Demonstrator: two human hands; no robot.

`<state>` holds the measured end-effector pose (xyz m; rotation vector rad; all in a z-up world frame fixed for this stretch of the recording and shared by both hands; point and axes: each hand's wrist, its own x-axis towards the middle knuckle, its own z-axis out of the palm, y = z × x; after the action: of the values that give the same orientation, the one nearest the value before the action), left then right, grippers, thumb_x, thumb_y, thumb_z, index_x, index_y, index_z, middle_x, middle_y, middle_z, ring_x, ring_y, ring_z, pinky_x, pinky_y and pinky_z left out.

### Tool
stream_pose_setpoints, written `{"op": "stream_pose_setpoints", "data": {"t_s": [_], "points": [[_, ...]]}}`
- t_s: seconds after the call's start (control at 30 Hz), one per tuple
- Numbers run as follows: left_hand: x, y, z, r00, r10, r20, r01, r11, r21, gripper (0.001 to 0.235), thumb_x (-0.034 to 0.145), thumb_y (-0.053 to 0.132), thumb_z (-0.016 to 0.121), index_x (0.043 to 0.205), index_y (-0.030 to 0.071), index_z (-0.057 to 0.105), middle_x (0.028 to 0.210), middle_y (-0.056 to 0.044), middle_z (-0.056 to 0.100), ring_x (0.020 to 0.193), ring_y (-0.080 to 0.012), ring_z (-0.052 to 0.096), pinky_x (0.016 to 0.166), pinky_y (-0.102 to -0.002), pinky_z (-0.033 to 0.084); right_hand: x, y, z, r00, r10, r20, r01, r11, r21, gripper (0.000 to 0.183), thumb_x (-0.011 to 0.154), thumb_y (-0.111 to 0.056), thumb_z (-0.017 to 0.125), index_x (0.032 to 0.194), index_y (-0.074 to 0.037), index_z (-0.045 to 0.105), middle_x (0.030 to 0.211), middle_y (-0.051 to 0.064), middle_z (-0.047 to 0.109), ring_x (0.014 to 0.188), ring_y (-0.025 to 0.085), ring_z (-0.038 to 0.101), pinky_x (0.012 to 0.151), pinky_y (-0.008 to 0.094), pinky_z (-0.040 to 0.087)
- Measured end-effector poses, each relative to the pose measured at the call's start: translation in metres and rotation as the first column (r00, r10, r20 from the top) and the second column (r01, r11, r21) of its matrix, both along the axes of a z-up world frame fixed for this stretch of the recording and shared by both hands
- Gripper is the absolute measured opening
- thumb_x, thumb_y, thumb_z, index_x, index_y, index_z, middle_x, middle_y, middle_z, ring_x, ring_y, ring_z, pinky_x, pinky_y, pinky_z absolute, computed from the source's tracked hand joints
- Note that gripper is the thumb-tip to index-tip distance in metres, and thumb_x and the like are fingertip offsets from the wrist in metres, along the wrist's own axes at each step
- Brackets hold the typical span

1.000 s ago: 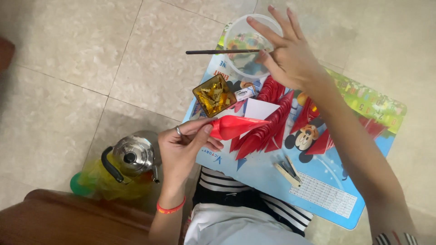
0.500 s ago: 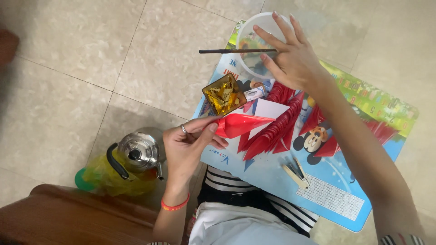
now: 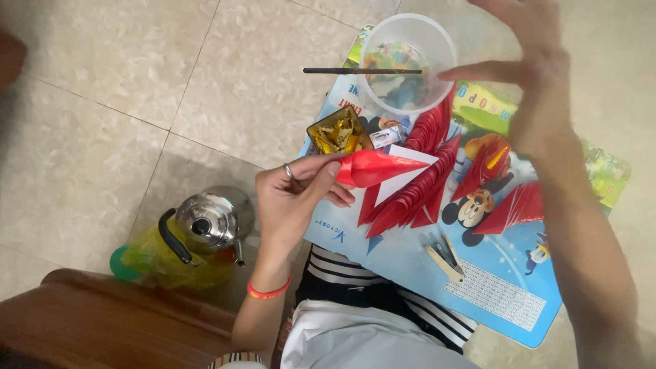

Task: Fold and staple red paper to create decorative origami shapes.

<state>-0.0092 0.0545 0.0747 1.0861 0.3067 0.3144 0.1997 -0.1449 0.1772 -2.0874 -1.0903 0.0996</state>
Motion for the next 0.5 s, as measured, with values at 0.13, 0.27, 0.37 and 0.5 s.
{"op": "stream_pose_setpoints", "data": {"t_s": [0.13, 0.27, 0.37, 0.5], "points": [[0.005, -0.006, 0.009, 0.999, -0.024, 0.022, 0.025, 0.999, -0.024, 0.018, 0.1, -0.001, 0.066, 0.114, -0.011, 0.072, 0.085, -0.014, 0.075, 0.07, -0.0216, 0.076, 0.06, -0.032, 0.064, -0.035, -0.011, 0.024, 0.976, 0.065, 0.209, -0.062, 0.998, -0.021, 0.104, 0.108, -0.062, -0.007, 0.102, -0.005, 0.08, 0.158, 0.015, 0.053, 0.152, 0.035, 0.038, 0.128, 0.044, 0.035], [0.005, -0.011, 0.023, 0.997, -0.067, 0.05, 0.068, 0.998, -0.016, 0.019, 0.101, -0.002, 0.066, 0.116, -0.011, 0.072, 0.085, -0.014, 0.075, 0.072, -0.0205, 0.076, 0.062, -0.031, 0.065, -0.065, -0.012, 0.035, 0.959, 0.147, 0.243, -0.139, 0.989, -0.05, 0.097, 0.108, -0.061, -0.001, 0.094, -0.015, 0.083, 0.147, 0.01, 0.059, 0.145, 0.036, 0.039, 0.129, 0.053, 0.031], [0.003, -0.013, 0.032, 0.993, -0.106, 0.057, 0.106, 0.994, 0.002, 0.019, 0.102, -0.002, 0.065, 0.118, -0.01, 0.072, 0.086, -0.013, 0.075, 0.072, -0.0193, 0.076, 0.062, -0.03, 0.065, -0.075, -0.005, 0.042, 0.942, 0.23, 0.243, -0.223, 0.973, -0.059, 0.089, 0.109, -0.058, 0.005, 0.094, -0.021, 0.084, 0.141, 0.009, 0.061, 0.141, 0.037, 0.039, 0.129, 0.061, 0.025], [-0.002, -0.013, 0.038, 0.992, -0.119, 0.035, 0.118, 0.993, 0.006, 0.019, 0.102, -0.002, 0.065, 0.117, -0.01, 0.073, 0.085, -0.012, 0.075, 0.07, -0.0194, 0.076, 0.06, -0.03, 0.063, -0.076, -0.002, 0.042, 0.912, 0.326, 0.247, -0.315, 0.945, -0.084, 0.081, 0.11, -0.053, 0.01, 0.1, -0.021, 0.084, 0.141, 0.01, 0.059, 0.141, 0.039, 0.038, 0.126, 0.064, 0.021]]}}
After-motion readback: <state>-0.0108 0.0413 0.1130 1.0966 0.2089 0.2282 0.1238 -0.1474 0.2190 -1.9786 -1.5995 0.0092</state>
